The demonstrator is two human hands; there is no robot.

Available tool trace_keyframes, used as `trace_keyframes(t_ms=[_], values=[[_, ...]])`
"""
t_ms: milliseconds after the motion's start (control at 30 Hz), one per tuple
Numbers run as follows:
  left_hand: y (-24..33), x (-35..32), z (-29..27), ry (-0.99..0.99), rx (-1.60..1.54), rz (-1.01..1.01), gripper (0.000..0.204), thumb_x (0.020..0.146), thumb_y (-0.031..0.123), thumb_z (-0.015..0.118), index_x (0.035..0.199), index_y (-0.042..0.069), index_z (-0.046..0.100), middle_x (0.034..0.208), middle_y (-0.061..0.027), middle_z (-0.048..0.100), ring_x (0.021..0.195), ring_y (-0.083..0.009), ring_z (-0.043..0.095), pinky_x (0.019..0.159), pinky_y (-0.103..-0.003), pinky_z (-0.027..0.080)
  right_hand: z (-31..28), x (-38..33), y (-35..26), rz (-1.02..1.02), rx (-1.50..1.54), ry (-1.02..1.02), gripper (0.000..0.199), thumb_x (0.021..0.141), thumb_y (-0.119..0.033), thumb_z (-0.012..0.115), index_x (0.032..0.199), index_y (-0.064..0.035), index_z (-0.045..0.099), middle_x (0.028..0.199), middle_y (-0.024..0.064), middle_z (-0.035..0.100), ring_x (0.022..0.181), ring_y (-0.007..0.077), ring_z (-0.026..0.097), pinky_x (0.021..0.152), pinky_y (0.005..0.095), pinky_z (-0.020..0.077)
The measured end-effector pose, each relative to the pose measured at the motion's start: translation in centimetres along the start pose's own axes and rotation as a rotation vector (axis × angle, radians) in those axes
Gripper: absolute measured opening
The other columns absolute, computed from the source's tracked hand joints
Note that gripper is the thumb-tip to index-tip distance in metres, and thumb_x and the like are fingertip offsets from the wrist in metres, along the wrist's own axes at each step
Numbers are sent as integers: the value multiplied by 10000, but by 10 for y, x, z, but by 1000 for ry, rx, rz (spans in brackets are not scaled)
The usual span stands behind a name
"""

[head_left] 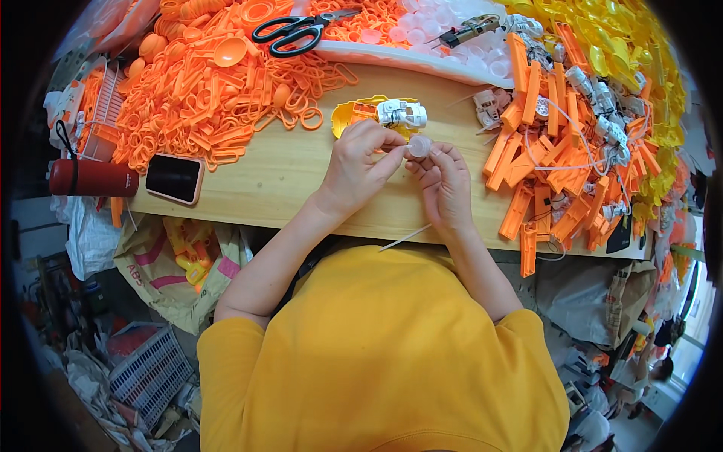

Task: Assembling plastic components of yellow toy guns at a factory workbench.

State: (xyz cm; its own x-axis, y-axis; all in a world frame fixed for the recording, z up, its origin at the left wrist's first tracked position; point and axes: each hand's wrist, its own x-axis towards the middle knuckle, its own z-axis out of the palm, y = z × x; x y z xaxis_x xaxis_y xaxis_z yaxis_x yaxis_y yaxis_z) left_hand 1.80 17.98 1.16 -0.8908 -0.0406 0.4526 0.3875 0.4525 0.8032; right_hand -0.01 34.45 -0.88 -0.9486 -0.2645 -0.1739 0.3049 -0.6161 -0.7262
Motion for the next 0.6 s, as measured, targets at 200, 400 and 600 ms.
trace_keyframes(t_ms=[200,400,600], values=[[-3,0,2,-14,-58,-50,106,780,100,659,821,9,624,803,-107,630,810,-280,599,761,-373,457,-2,-1,6,-16,-35,-15,109,941,-108,552,1016,-29,557,1040,119,650,936,188,638,835,340,537],[-2,-2,2,-19,-105,-84,120,789,117,654,822,7,619,794,-114,636,804,-284,602,752,-371,465,0,-4,8,-7,-27,-36,119,947,-105,554,1034,-23,560,1054,117,645,957,186,633,864,346,525],[2,-4,3,14,-143,-164,145,799,129,655,809,-6,602,766,-126,638,774,-288,606,729,-373,476,2,-6,10,-17,-37,-47,129,951,-106,556,1044,-16,560,1057,116,639,968,184,627,880,350,514]])
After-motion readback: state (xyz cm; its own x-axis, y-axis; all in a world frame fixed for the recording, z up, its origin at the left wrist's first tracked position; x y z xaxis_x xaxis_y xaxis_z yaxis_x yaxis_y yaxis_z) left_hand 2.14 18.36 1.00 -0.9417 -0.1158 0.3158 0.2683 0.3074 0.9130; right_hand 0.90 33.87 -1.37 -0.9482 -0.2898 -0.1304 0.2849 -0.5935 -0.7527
